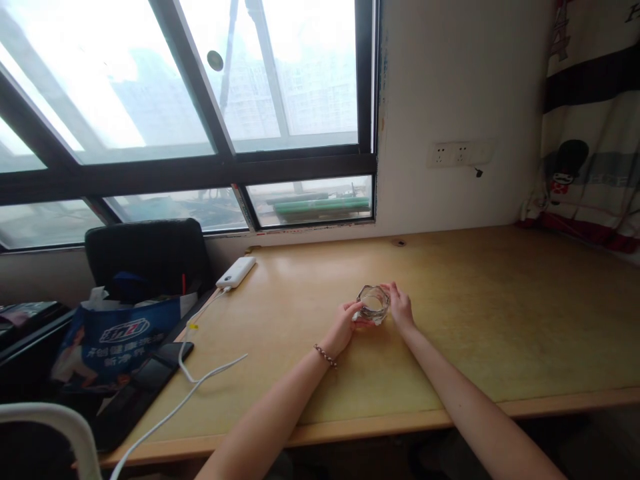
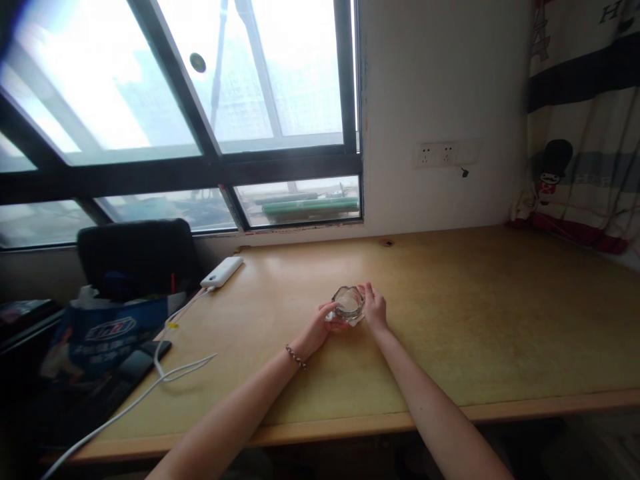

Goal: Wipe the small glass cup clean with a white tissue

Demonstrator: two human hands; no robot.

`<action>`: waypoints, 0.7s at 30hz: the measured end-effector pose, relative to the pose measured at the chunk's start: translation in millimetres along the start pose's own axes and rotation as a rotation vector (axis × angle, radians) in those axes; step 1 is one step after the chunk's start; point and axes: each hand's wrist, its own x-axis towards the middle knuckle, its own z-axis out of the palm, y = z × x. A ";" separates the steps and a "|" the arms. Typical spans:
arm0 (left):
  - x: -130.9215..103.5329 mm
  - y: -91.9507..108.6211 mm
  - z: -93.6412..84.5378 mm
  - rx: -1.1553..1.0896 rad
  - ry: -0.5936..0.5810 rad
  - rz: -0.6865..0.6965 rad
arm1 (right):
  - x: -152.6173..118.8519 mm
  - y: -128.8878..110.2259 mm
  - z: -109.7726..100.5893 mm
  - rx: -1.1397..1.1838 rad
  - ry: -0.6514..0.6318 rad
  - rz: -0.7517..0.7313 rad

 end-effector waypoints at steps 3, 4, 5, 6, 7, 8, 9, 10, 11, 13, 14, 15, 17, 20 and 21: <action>4.0 -1.1 -5.9 -0.022 0.097 0.033 | -12.3 -13.3 -0.1 -0.204 -0.077 -0.232; 4.6 -0.7 -7.5 -0.032 0.119 0.046 | -16.7 -16.8 0.7 -0.272 -0.151 -0.266; 4.7 0.0 -8.8 -0.043 0.139 0.060 | -20.6 -19.2 1.8 -0.337 -0.238 -0.291; 4.5 0.8 -9.8 -0.054 0.159 0.074 | -23.9 -20.5 3.1 -0.396 -0.329 -0.318; 4.3 1.7 -10.4 -0.060 0.176 0.086 | -26.3 -20.7 4.6 -0.448 -0.407 -0.351; 4.1 2.4 -10.8 -0.060 0.187 0.096 | -27.9 -19.9 6.2 -0.497 -0.462 -0.390; 4.2 2.8 -10.9 -0.053 0.192 0.103 | -28.7 -18.4 7.7 -0.544 -0.488 -0.431; 4.7 2.7 -10.8 -0.039 0.189 0.105 | -28.8 -16.5 9.0 -0.595 -0.486 -0.467; 5.6 2.3 -10.8 -0.020 0.177 0.103 | -28.2 -14.6 9.9 -0.658 -0.463 -0.493; 8.6 -0.1 -11.1 0.023 0.148 0.095 | -24.9 -11.7 10.0 -0.810 -0.400 -0.519; 10.4 -1.9 -11.7 0.044 0.143 0.095 | -22.1 -11.1 8.8 -0.889 -0.373 -0.525; 12.1 -4.0 -12.6 0.065 0.149 0.096 | -18.2 -11.1 6.4 -0.962 -0.345 -0.528; 15.1 -8.7 -14.8 0.121 0.176 0.102 | -6.4 -13.6 -2.9 -1.076 -0.273 -0.523; 17.2 -14.4 -18.1 0.218 0.203 0.118 | 22.3 -22.2 -28.3 -1.206 -0.128 -0.494; 17.4 -15.7 -18.8 0.240 0.198 0.120 | 34.6 -25.7 -39.2 -1.245 -0.094 -0.486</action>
